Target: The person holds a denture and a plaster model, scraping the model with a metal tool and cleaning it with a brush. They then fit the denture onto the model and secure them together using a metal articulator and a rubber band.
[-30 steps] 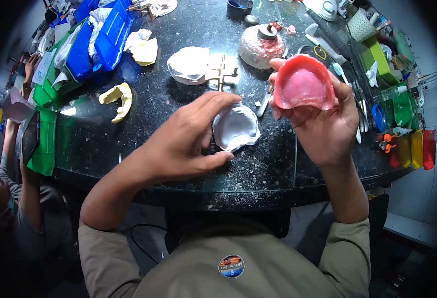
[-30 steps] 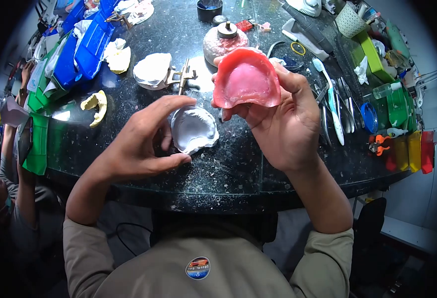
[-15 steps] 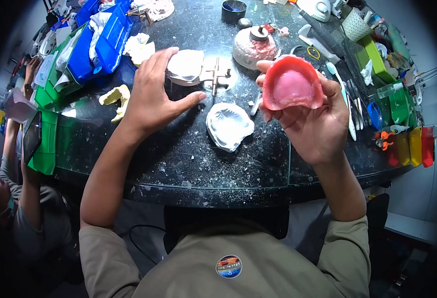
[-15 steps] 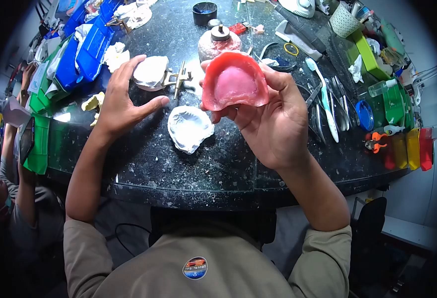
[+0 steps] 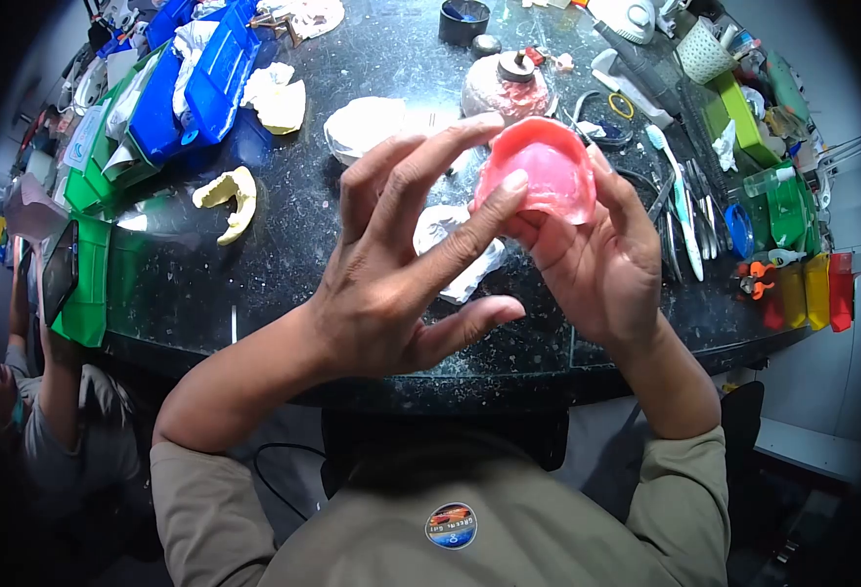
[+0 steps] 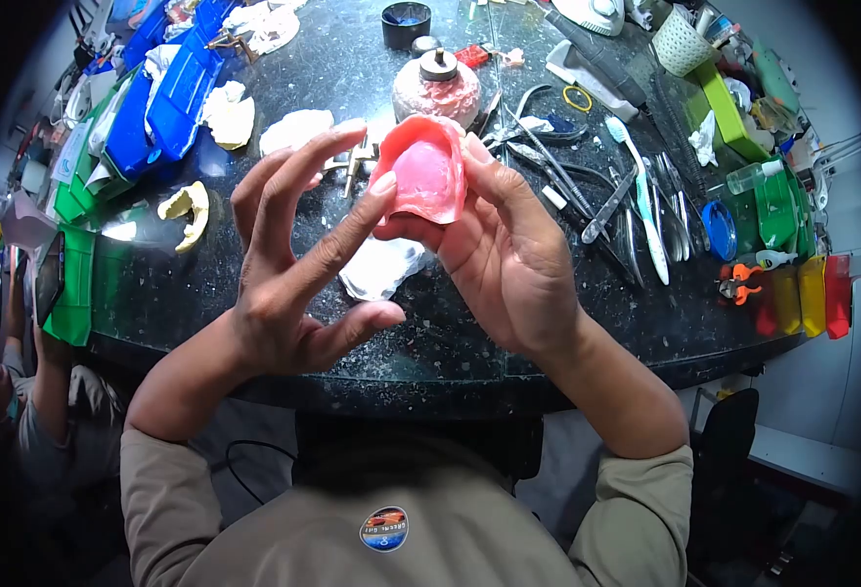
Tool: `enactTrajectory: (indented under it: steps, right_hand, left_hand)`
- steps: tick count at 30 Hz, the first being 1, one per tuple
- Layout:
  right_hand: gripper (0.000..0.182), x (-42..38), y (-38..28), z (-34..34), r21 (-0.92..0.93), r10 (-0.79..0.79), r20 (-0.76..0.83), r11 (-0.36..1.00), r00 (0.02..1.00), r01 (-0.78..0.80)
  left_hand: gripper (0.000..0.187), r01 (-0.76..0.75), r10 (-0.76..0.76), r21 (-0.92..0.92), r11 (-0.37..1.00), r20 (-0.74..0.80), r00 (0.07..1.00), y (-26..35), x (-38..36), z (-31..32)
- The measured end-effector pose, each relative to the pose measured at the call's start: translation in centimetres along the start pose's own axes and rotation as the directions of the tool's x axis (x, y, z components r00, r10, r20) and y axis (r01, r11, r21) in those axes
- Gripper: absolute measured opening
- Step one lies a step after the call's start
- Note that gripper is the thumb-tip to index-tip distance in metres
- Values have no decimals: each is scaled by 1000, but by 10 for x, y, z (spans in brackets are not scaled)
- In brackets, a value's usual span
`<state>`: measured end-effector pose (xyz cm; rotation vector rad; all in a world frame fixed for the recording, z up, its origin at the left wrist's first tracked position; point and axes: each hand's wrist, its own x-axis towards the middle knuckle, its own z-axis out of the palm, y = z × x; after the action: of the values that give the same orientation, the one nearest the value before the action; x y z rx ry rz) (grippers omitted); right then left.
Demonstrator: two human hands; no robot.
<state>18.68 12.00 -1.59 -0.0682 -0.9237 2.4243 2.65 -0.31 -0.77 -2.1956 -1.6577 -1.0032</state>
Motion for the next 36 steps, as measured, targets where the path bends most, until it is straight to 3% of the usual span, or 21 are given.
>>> enactTrajectory:
  steps: [2, 6, 8, 9, 11, 12, 14, 16, 18, 22, 23, 26, 30, 32, 36]
  right_hand:
    - [46, -1, 2, 2, 7, -53, -25, 999, 998, 54]
    - [44, 0, 0, 10, -107, -82, -73, 992, 994, 74]
    - [44, 1, -1, 12, -88, -89, -119, 993, 989, 79]
    - [44, 1, -1, 3, -71, -98, -13, 993, 995, 97]
    - [47, 2, -3, 8, -229, -110, -94, 970, 990, 86]
    - [49, 2, -4, 10, -306, -120, -133, 949, 984, 74]
    - [51, 2, -6, 5, -293, -141, -111, 950, 984, 103]
    - [52, 3, -9, 3, -349, -174, -99, 928, 980, 130]
    - [54, 6, -13, 2, -526, -216, -26, 833, 976, 171]
    - [50, 2, -14, 3, -666, -292, 34, 706, 956, 239]
    - [51, -1, -12, 8, -704, -310, 48, 664, 950, 252]
    - [54, 0, -7, 8, -799, -390, 155, 491, 908, 347]
    - [59, 2, -6, 10, -861, -432, 347, 205, 833, 465]
    - [62, 2, -9, 14, -866, -400, 431, 67, 809, 495]
    - [63, 5, -8, 18, -823, -360, 553, -98, 751, 559]
  left_hand:
    - [60, 17, -14, -80, 997, 35, 999, 3, 1, -4]
    - [33, -302, 316, -378, 875, -25, 948, 7, -5, 4]
    - [20, -267, 246, -372, 889, -104, 964, 6, -4, 3]
    - [19, -238, 210, -341, 910, -118, 971, -1, -3, -1]
    - [23, -123, 91, -202, 972, -161, 983, -25, -6, -11]
    - [30, -31, 11, -97, 995, -197, 980, -40, -7, -14]
    - [49, 392, -403, -96, 915, -207, 891, -52, -1, -18]
    - [77, 452, -437, 153, 879, -119, 891, -77, -10, -12]
    - [83, 550, -561, 153, 821, 38, 827, -82, -13, -7]
    - [85, 518, -531, 167, 839, 43, 846, -88, -13, 6]
    - [79, 455, -465, 160, 876, 35, 884, -89, -11, 4]
    - [73, 458, -469, -197, 867, -12, 883, -79, -10, 3]
    - [75, 306, -450, -694, 652, -29, 893, -50, -5, 2]
    - [75, 310, -500, -818, 484, 32, 866, -32, 0, -3]
    - [79, 189, -376, -813, 550, -39, 926, -21, -2, -3]
